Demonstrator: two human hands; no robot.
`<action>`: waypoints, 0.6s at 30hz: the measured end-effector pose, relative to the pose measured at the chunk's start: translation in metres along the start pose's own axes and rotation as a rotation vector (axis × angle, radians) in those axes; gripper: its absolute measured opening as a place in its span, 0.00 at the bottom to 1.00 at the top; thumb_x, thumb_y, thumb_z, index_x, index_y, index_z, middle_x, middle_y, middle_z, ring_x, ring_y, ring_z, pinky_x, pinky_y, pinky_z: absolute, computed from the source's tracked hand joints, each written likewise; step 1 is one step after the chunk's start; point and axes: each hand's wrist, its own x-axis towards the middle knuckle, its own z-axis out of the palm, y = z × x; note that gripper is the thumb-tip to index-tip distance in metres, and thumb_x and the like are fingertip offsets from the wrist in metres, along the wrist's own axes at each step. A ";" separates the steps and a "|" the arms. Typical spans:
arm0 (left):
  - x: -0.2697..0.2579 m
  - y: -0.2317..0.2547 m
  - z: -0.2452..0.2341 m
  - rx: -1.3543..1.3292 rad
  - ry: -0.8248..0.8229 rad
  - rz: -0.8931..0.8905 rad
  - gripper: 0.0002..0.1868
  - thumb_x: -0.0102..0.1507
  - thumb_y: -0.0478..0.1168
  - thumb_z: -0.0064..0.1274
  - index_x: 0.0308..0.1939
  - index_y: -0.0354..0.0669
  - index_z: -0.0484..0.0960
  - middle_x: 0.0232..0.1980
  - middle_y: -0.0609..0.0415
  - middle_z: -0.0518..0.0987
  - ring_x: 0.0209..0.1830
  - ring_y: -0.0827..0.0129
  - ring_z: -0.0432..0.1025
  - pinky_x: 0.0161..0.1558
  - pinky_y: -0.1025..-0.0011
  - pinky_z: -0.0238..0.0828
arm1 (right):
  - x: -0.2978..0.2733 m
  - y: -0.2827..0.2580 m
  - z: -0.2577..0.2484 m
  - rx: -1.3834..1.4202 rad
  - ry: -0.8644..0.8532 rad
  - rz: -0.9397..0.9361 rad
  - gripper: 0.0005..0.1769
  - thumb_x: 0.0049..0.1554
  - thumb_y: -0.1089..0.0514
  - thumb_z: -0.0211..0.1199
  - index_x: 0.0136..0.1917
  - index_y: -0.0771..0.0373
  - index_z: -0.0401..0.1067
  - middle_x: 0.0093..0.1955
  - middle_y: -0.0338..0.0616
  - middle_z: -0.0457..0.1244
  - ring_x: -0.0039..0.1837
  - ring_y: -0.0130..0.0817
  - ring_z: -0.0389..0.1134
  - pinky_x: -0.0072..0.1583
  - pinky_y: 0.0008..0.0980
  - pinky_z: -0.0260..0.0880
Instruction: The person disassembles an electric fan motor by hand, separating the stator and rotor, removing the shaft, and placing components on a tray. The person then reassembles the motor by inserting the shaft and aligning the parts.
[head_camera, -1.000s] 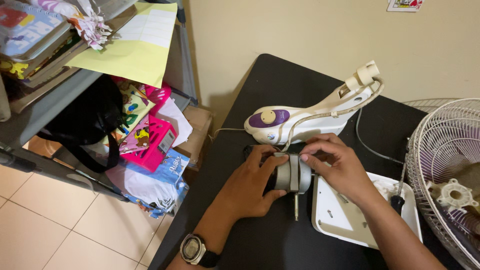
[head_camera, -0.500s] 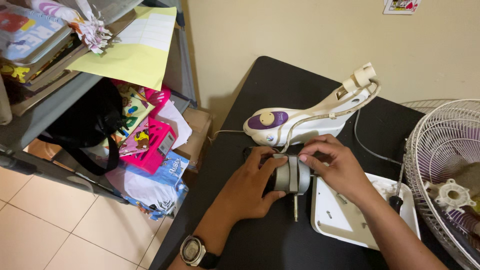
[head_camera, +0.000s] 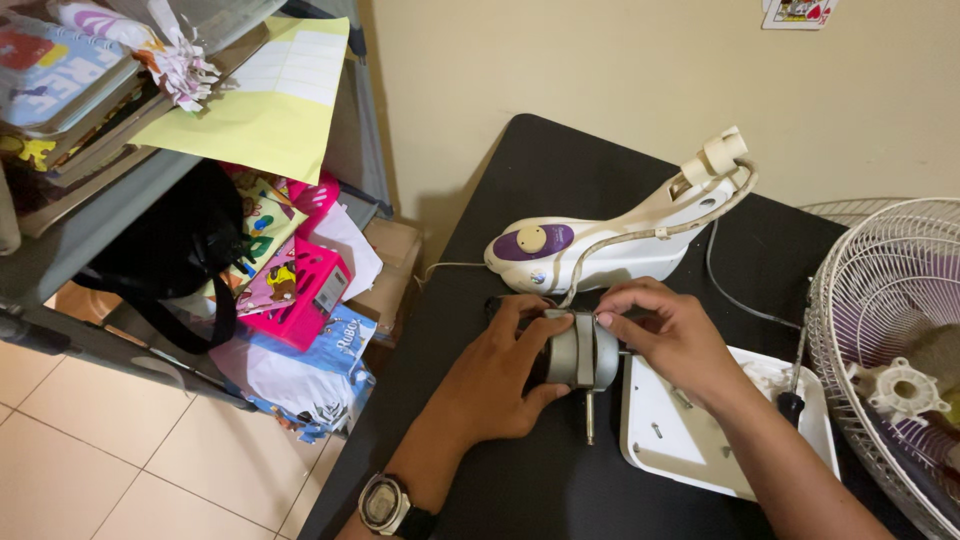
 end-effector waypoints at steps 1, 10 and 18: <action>0.000 0.000 0.000 0.003 0.005 0.006 0.37 0.54 0.44 0.69 0.66 0.49 0.71 0.68 0.42 0.65 0.62 0.45 0.71 0.56 0.56 0.73 | 0.000 0.001 0.000 -0.004 0.000 0.004 0.06 0.56 0.61 0.67 0.47 0.63 0.81 0.52 0.40 0.68 0.50 0.26 0.68 0.51 0.29 0.72; 0.000 -0.002 0.001 -0.009 -0.008 -0.003 0.38 0.54 0.44 0.69 0.66 0.50 0.70 0.68 0.41 0.64 0.63 0.44 0.70 0.58 0.55 0.72 | 0.001 0.005 0.002 -0.011 0.000 0.013 0.06 0.56 0.60 0.67 0.46 0.63 0.81 0.51 0.41 0.68 0.50 0.28 0.70 0.53 0.29 0.73; -0.001 -0.001 0.001 -0.010 0.012 0.029 0.37 0.54 0.43 0.68 0.66 0.49 0.70 0.68 0.41 0.64 0.64 0.45 0.70 0.58 0.55 0.72 | -0.002 -0.001 -0.003 -0.070 0.005 -0.028 0.08 0.52 0.59 0.69 0.46 0.60 0.81 0.55 0.38 0.67 0.52 0.27 0.71 0.53 0.30 0.76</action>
